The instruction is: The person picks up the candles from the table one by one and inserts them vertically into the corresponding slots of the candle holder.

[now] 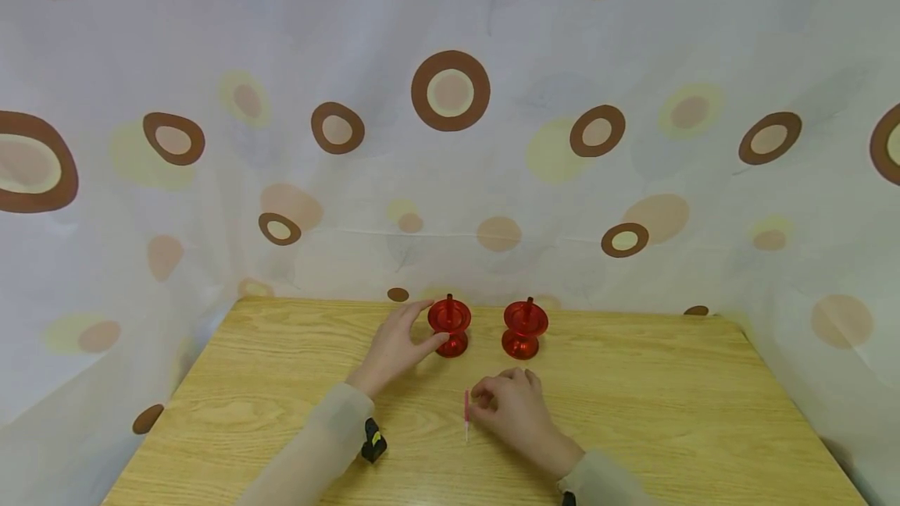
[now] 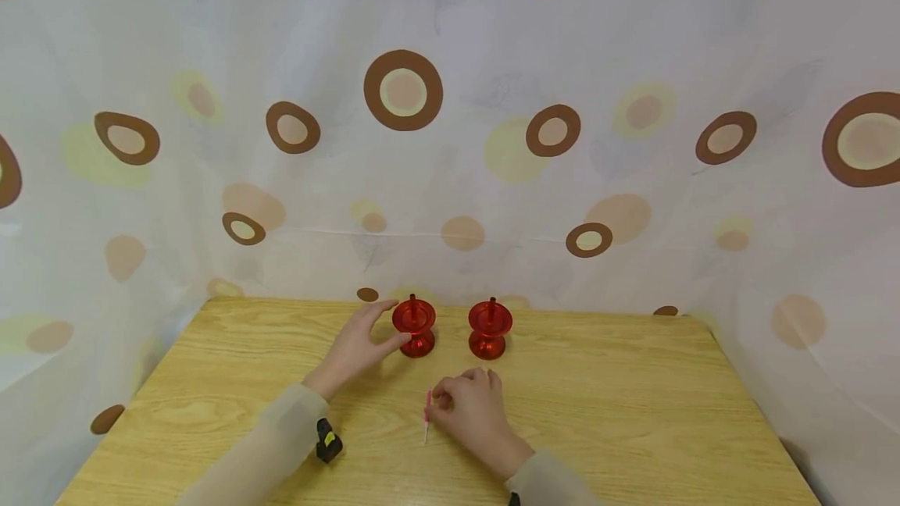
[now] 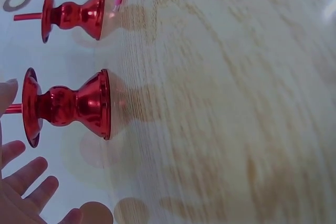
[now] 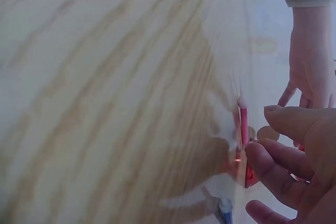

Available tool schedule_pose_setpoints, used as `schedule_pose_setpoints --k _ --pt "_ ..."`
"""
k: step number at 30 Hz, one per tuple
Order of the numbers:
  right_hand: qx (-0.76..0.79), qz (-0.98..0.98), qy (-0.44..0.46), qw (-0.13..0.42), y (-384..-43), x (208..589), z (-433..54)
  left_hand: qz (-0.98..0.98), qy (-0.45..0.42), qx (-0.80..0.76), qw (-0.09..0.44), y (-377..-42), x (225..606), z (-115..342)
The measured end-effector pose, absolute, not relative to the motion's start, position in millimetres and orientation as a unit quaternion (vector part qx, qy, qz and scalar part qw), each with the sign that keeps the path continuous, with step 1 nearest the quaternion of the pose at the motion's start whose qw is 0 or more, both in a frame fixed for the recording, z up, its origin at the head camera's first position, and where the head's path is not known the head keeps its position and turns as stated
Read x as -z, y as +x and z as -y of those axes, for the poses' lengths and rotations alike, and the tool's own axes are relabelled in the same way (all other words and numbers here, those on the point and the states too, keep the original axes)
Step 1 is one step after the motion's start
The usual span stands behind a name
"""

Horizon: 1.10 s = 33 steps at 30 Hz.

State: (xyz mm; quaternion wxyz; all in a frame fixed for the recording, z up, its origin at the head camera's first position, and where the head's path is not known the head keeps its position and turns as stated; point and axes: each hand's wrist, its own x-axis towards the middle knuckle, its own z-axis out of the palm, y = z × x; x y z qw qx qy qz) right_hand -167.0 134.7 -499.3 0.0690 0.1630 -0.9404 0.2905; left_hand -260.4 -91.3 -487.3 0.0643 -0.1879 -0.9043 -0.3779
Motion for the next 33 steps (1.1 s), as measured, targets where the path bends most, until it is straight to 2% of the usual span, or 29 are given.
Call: schedule_pose_setpoints --k 11,33 --pt "-0.274 0.949 0.153 0.030 -164 500 -129 0.904 -0.180 0.382 0.062 -259 488 91" --pt "-0.237 0.959 0.150 0.035 -165 500 -122 0.903 -0.187 0.383 0.060 -261 485 91"
